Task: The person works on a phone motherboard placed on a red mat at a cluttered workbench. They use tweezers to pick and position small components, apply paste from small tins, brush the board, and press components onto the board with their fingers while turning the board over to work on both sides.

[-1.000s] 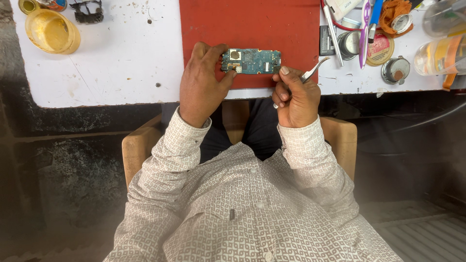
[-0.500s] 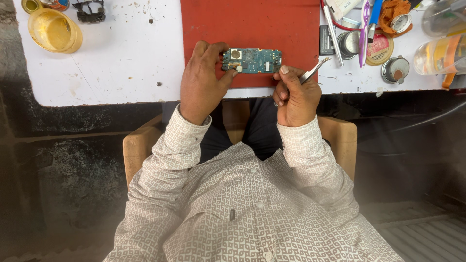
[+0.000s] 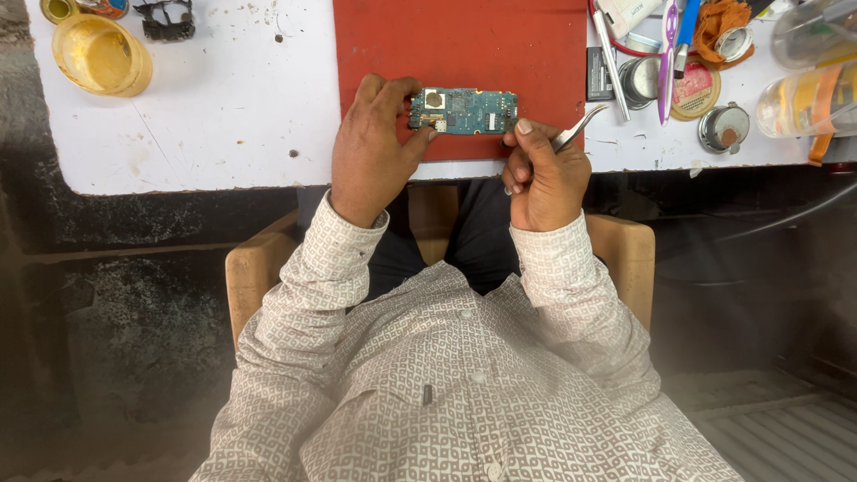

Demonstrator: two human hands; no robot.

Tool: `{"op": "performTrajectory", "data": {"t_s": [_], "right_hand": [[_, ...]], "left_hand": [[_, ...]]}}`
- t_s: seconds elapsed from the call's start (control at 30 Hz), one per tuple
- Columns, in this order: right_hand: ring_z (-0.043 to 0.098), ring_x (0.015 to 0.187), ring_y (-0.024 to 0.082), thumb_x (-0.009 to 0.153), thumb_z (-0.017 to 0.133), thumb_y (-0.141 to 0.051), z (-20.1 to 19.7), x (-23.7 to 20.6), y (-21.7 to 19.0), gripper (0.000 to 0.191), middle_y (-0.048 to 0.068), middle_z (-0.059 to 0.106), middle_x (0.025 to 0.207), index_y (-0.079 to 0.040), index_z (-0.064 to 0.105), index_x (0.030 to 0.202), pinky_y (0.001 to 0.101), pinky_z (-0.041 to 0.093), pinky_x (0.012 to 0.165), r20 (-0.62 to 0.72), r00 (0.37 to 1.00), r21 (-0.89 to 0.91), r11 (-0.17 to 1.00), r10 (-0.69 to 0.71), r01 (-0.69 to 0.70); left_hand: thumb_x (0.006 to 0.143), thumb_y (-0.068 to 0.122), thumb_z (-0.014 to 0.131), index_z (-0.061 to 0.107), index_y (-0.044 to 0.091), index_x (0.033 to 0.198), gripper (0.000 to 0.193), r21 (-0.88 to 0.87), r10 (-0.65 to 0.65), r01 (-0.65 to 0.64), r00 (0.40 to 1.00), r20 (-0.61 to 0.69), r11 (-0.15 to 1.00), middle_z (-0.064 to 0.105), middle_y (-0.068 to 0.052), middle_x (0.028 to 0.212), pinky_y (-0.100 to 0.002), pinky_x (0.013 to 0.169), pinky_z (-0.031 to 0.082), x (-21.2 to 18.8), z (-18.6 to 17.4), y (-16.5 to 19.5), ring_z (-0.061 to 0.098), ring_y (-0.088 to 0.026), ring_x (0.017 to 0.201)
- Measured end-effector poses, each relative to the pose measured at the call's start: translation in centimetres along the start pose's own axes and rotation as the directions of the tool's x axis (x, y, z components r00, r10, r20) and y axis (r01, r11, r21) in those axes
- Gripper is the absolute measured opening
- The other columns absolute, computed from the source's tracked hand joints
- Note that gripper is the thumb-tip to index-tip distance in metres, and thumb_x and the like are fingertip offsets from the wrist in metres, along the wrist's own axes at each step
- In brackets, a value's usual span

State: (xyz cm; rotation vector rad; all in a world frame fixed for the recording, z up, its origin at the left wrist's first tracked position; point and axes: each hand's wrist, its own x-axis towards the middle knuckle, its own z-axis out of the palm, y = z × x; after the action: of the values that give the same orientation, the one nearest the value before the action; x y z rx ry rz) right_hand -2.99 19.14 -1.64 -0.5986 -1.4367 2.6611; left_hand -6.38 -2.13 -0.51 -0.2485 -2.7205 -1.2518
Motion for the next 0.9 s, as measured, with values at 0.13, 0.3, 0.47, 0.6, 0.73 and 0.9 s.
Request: {"op": "performTrajectory", "data": {"t_s": [0.13, 0.3, 0.47, 0.6, 0.73, 0.9], "right_hand": [[0.05, 0.051, 0.008, 0.093, 0.076, -0.006, 0.1, 0.0, -0.3, 0.007, 0.012, 0.071, 0.085, -0.002, 0.071, 0.09, 0.0236, 0.036, 0.042, -0.008, 1.0, -0.004, 1.0, 0.001, -0.001], [0.049, 0.051, 0.008, 0.093, 0.076, -0.008, 0.3, -0.3, -1.0, 0.007, 0.011, 0.071, 0.085, -0.005, 0.07, 0.09, 0.0232, 0.036, 0.041, -0.01, 0.999, 0.014, 0.999, 0.048, -0.048], [0.049, 0.05, 0.009, 0.092, 0.077, -0.01, 0.9, -0.6, -1.2, 0.01, 0.01, 0.071, 0.084, -0.005, 0.069, 0.089, 0.0232, 0.036, 0.041, -0.002, 0.995, 0.032, 0.995, 0.095, -0.095], [0.049, 0.052, 0.009, 0.094, 0.077, -0.01, 1.4, -1.1, -1.1, 0.011, 0.011, 0.072, 0.084, -0.003, 0.069, 0.09, 0.0235, 0.037, 0.042, 0.026, 0.995, 0.017, 0.995, 0.094, -0.094], [0.049, 0.051, 0.009, 0.093, 0.076, -0.011, 1.7, -1.2, -0.9, 0.011, 0.01, 0.071, 0.082, -0.002, 0.07, 0.091, 0.0232, 0.037, 0.042, 0.015, 0.994, 0.005, 0.994, 0.107, -0.107], [0.051, 0.052, 0.011, 0.093, 0.072, -0.013, 1.2, -0.9, -0.6, 0.014, 0.012, 0.071, 0.085, 0.001, 0.072, 0.098, 0.023, 0.038, 0.042, 0.02, 0.989, 0.063, 0.987, 0.149, -0.15]], "left_hand": [[0.081, 0.013, 0.087, 0.065, 0.003, 0.119, 0.045, -0.016, 0.018, -0.019, 1.0, -0.022, 1.0, 0.059, -0.008, 0.103, -0.034, 0.077, 0.057, 0.1, -0.1, 0.3, 0.066, -0.021, 0.09], [0.089, 0.008, 0.083, 0.067, 0.002, 0.116, 0.032, -0.119, 0.165, -0.184, 0.974, -0.157, 0.976, 0.064, -0.008, 0.107, -0.03, 0.079, 0.057, -0.5, 0.3, 2.1, 0.066, -0.018, 0.091], [0.092, 0.007, 0.077, 0.075, 0.0, 0.102, 0.012, -0.488, -0.057, 0.05, 0.998, -0.001, 0.871, 0.073, -0.006, 0.086, -0.024, 0.052, 0.042, -0.7, 1.7, 3.9, 0.056, -0.01, 0.06], [0.097, 0.008, 0.071, 0.075, -0.003, 0.102, 0.013, -0.649, -0.131, 0.216, 0.976, 0.177, 0.729, 0.076, -0.006, 0.081, -0.019, 0.052, 0.047, -0.8, 2.8, 4.3, 0.06, -0.003, 0.06], [0.097, 0.009, 0.068, 0.071, -0.006, 0.1, 0.016, -0.786, -0.165, 0.319, 0.948, 0.273, 0.53, 0.077, -0.01, 0.088, -0.02, 0.065, 0.059, -0.8, 3.6, 3.8, 0.072, -0.008, 0.072], [0.095, 0.006, 0.067, 0.071, -0.007, 0.097, 0.013, -0.887, -0.178, 0.348, 0.935, 0.306, 0.304, 0.077, -0.013, 0.092, -0.026, 0.081, 0.061, -0.8, 4.0, 3.2, 0.073, -0.014, 0.084]]}}
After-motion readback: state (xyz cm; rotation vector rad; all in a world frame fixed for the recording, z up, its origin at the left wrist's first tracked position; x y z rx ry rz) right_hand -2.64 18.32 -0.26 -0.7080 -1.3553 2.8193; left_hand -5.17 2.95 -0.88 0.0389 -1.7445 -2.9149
